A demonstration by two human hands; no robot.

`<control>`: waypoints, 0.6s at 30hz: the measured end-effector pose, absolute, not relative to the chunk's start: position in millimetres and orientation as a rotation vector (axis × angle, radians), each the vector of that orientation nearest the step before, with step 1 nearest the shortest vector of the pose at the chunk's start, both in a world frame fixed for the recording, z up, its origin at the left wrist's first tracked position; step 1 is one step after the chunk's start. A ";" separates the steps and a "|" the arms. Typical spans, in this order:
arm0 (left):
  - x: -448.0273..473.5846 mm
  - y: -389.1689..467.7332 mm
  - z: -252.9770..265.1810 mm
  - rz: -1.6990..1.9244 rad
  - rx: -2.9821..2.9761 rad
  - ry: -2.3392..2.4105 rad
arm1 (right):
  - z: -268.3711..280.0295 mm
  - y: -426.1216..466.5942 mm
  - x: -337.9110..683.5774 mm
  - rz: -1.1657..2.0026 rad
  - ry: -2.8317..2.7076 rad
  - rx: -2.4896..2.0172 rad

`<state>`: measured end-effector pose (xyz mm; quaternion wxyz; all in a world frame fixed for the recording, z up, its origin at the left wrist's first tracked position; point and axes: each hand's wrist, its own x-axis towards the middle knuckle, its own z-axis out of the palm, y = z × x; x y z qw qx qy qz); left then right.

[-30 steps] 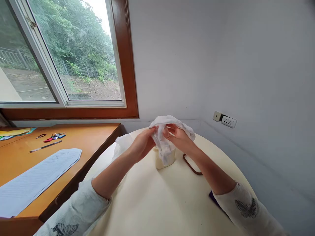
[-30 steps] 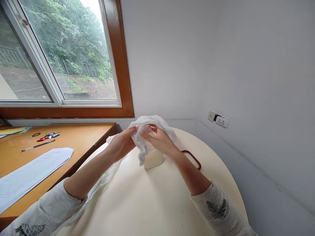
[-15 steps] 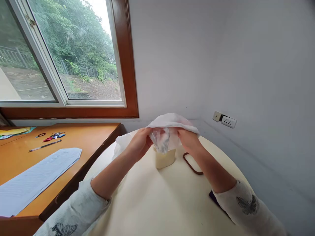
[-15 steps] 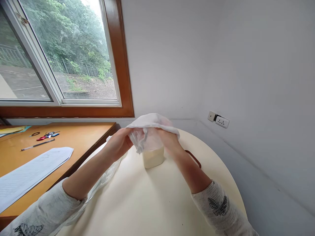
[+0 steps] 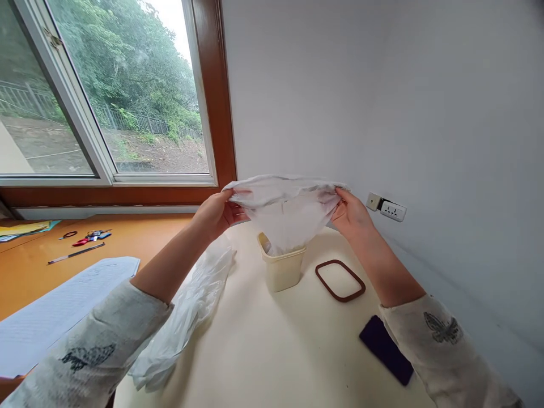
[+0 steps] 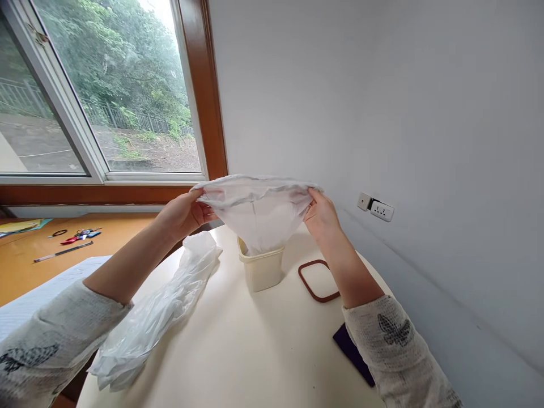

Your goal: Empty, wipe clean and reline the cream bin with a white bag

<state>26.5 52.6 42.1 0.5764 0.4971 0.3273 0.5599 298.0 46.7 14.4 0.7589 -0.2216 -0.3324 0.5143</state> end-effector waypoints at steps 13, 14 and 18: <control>52.5 47.4 65.8 1.318 1.169 0.635 | 8.2 18.5 271.4 1.097 -1.694 -0.671; 58.8 44.8 67.2 1.290 1.177 0.619 | 6.8 18.9 262.0 1.007 -1.781 -0.707; 77.8 29.5 71.8 1.196 1.258 0.571 | 0.1 39.0 228.0 0.633 -1.779 -0.845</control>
